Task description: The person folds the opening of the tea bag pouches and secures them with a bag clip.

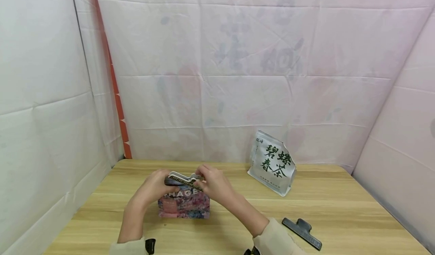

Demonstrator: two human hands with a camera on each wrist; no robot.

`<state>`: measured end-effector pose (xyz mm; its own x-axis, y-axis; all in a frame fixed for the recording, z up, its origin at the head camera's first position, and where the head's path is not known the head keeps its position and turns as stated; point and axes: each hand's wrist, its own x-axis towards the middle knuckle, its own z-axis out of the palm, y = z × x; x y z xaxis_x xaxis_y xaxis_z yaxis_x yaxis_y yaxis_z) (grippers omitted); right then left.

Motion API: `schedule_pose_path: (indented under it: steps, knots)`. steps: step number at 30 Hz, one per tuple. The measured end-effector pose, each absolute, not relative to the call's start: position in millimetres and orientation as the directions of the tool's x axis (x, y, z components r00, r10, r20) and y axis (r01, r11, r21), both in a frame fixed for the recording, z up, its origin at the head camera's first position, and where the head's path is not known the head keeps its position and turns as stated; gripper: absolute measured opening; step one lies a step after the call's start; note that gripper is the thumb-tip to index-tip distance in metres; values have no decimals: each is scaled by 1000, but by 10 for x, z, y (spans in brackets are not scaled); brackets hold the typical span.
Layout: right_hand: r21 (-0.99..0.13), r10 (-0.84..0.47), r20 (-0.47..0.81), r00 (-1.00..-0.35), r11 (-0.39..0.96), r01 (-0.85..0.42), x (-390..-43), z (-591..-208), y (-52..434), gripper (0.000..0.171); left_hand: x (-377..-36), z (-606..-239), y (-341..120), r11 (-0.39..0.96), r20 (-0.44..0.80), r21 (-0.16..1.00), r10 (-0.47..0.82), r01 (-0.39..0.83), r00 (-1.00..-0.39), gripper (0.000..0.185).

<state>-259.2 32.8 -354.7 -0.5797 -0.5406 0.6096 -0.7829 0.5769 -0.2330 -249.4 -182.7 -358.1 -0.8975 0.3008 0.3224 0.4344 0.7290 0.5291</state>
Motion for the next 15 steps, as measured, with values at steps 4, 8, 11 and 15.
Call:
schedule_pose_path:
  steps: [4, 8, 11, 15]
  knots:
    - [-220, -537, 621, -571, 580, -784, -2581, -3564, 335, 20, -2508, -3586, -1822, 724, 332, 522, 314, 451, -890, 19]
    - [-252, -528, 618, -583, 569, -783, -2566, -3584, 342, 22, -2503, -3573, -1831, 722, 329, 521, 322, 455, -888, 19]
    - [-288, -526, 614, -588, 544, -788, -2563, -3596, 351, 26, -2489, -3554, -1832, 711, 311, 547, 319, 443, -895, 21]
    - [-325, -533, 613, -583, 502, -801, -2571, -3590, 376, 28, -2481, -3534, -1813, 711, 285, 579, 282, 399, -916, 28]
